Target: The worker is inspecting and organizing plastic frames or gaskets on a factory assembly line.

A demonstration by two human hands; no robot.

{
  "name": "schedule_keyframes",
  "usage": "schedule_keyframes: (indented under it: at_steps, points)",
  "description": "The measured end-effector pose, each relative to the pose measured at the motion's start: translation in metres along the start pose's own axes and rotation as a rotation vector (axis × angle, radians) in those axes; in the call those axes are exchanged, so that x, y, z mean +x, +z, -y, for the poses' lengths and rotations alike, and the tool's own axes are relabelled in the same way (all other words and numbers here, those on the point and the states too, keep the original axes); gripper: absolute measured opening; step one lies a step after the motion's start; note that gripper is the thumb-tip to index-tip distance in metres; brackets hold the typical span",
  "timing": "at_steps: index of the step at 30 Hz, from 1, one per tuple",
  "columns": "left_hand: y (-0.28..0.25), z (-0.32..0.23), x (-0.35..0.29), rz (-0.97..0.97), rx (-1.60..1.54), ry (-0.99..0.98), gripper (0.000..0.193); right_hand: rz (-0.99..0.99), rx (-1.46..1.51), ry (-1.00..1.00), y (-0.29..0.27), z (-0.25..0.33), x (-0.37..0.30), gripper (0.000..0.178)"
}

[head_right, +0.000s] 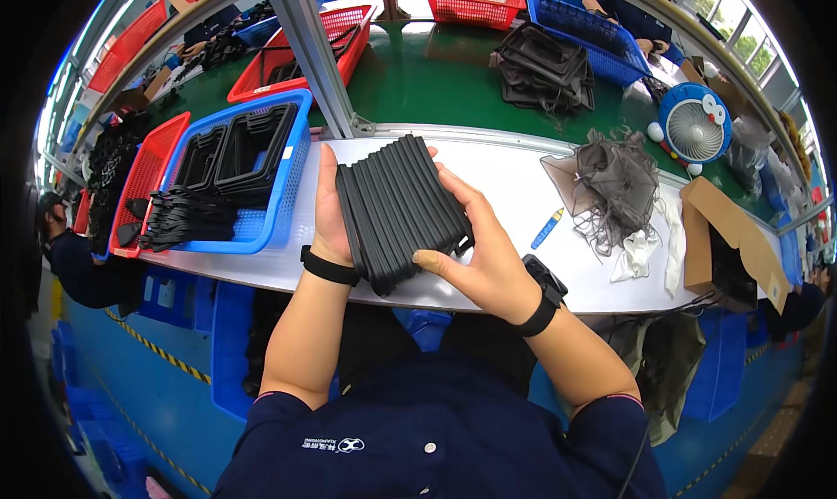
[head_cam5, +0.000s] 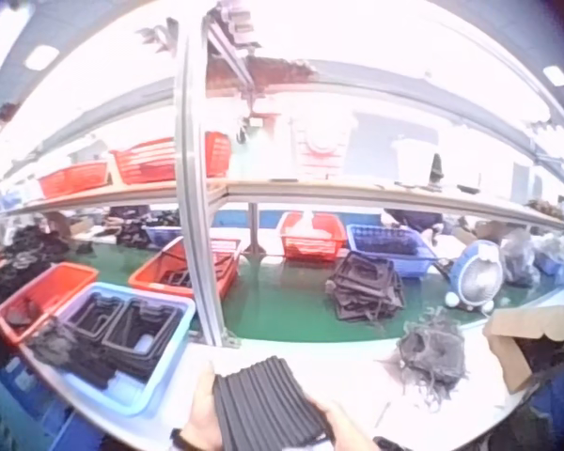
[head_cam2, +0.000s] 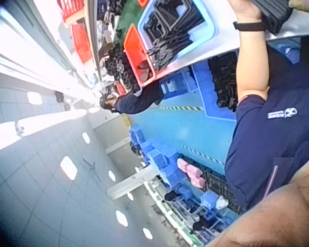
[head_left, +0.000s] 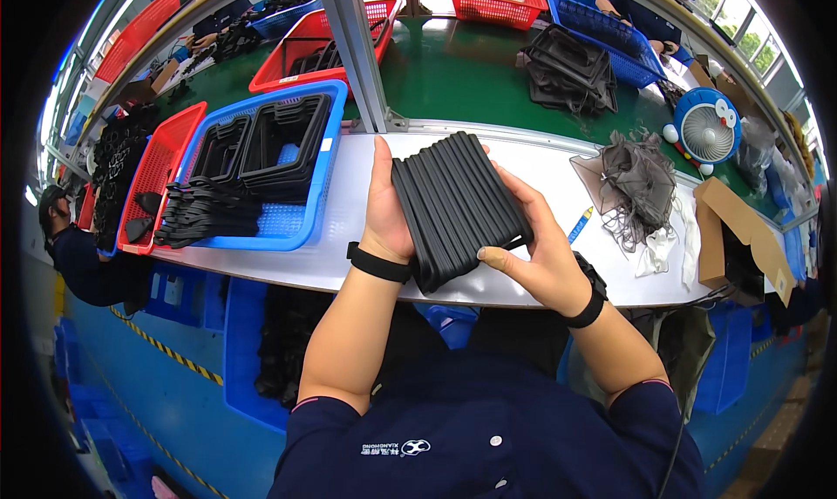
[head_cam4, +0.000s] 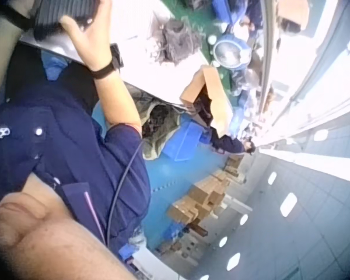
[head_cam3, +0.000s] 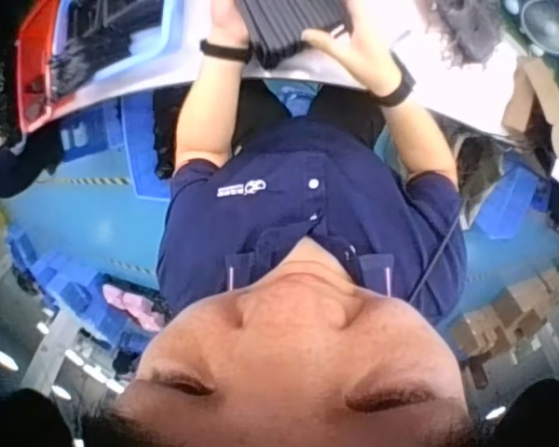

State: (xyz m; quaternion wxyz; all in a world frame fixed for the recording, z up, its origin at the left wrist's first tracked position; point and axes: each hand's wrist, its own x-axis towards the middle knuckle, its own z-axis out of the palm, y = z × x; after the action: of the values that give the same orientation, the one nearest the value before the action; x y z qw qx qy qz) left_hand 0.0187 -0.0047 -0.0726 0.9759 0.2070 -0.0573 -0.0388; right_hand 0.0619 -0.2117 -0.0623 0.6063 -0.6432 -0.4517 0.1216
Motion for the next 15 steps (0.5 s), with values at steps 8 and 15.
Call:
schedule_keyframes:
  at_steps: [8, 15]
  points:
    - [-0.014, -0.004, -0.023, -0.166, -0.059, 0.054, 0.101, -0.035, 0.108, 0.094, -0.006, -0.006, 0.012, 0.071]
    - [-0.012, 0.011, -0.076, 0.049, 0.988, -0.102, 0.12, -0.061, 0.256, 0.163, -0.01, -0.012, 0.016, 0.073]
